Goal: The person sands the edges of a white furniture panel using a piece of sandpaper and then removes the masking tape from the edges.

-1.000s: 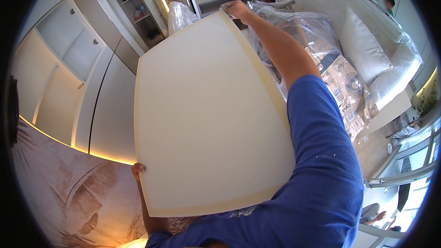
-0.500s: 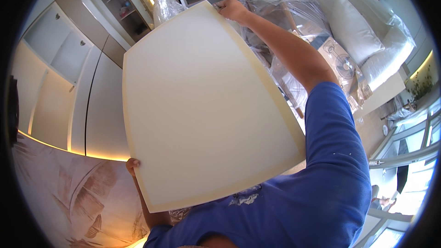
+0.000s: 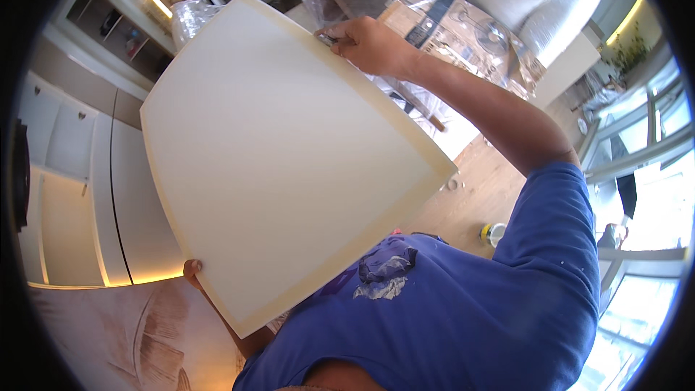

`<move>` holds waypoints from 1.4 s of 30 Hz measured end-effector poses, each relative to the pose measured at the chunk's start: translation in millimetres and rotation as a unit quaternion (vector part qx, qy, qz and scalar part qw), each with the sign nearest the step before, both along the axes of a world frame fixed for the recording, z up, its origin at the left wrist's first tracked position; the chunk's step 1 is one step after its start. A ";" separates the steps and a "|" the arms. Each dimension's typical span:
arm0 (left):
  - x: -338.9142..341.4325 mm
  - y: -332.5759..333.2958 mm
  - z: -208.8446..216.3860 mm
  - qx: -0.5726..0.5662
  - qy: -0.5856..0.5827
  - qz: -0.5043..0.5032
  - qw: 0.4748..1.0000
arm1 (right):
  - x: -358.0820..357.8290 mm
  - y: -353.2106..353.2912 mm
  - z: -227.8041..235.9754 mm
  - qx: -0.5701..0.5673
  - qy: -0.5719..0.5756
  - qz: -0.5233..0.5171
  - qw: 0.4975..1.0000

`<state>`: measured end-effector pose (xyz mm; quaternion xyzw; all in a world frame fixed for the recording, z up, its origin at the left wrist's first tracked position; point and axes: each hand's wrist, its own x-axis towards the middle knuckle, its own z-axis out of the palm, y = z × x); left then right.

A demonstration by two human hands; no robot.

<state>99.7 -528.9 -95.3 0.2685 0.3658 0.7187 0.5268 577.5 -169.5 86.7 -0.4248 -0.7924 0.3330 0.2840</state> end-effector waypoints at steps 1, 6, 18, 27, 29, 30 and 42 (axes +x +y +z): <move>0.2 1.6 0.2 -0.005 0.000 -0.006 1.000 | 10.4 -14.5 -1.8 0.004 -0.014 -0.018 1.000; -1.2 8.2 4.8 -0.019 0.001 -0.025 0.999 | 57.9 -84.9 3.6 0.061 -0.021 -0.020 0.998; -1.6 8.9 9.7 -0.038 0.002 -0.040 0.998 | 129.9 -212.8 9.5 0.010 -0.017 -0.050 0.999; 2.0 5.7 12.4 -0.044 -0.004 -0.039 0.998 | 143.8 -217.3 45.2 0.111 -0.035 -0.072 0.991; 4.2 1.6 14.7 -0.043 -0.005 -0.034 0.998 | 132.2 -210.6 30.4 0.187 -0.088 -0.022 0.978; 6.6 6.6 15.2 -0.043 -0.006 -0.037 0.998 | 128.7 -209.9 21.0 0.191 -0.097 -0.007 0.977; 24.4 0.0 24.2 -0.041 -0.045 -0.027 0.998 | 47.3 -36.8 16.1 0.321 -0.142 0.182 0.918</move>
